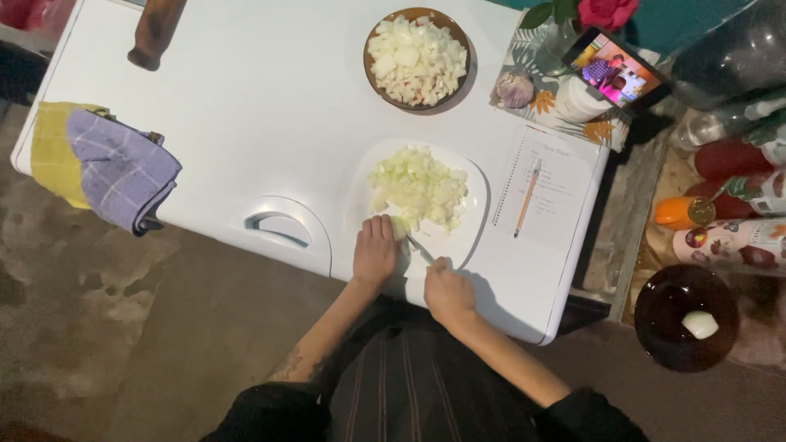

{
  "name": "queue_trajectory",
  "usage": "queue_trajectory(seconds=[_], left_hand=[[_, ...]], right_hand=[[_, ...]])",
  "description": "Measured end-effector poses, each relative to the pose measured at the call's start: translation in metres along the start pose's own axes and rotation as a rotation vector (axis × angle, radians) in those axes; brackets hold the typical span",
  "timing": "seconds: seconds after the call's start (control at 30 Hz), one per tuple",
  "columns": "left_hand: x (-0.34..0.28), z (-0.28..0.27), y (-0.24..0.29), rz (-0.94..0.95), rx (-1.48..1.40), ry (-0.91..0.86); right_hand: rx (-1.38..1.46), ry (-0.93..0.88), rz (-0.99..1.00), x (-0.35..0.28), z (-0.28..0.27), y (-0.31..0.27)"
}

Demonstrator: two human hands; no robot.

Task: The person is chopping an onion into small pieces on a plate.

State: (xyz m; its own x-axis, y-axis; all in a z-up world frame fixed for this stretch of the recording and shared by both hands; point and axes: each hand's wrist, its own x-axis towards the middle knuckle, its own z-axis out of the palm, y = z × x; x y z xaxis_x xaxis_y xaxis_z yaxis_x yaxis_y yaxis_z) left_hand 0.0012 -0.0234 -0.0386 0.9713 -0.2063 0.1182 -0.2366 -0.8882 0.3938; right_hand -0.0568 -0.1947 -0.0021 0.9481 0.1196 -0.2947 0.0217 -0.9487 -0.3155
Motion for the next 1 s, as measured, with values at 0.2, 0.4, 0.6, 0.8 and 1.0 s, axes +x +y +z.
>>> queue_trajectory(seconds=[0.2,0.4,0.6,0.8,1.0], left_hand=[[0.003,-0.008,0.006,-0.079,0.010,0.009],[0.005,-0.002,-0.002,-0.069,0.129,-0.079],[-0.003,0.009,0.000,-0.005,0.220,-0.036],[0.003,0.019,-0.004,-0.049,0.282,0.001],[0.000,0.002,0.003,-0.058,0.191,-0.011]], right_hand=[[0.044,-0.048,0.044,-0.007,-0.039,-0.020],[0.086,-0.002,0.008,0.017,-0.017,-0.027],[0.067,0.037,-0.090,0.042,0.008,-0.026],[-0.021,-0.030,-0.059,0.019,-0.017,-0.023],[-0.101,-0.011,-0.032,-0.001,-0.005,-0.007]])
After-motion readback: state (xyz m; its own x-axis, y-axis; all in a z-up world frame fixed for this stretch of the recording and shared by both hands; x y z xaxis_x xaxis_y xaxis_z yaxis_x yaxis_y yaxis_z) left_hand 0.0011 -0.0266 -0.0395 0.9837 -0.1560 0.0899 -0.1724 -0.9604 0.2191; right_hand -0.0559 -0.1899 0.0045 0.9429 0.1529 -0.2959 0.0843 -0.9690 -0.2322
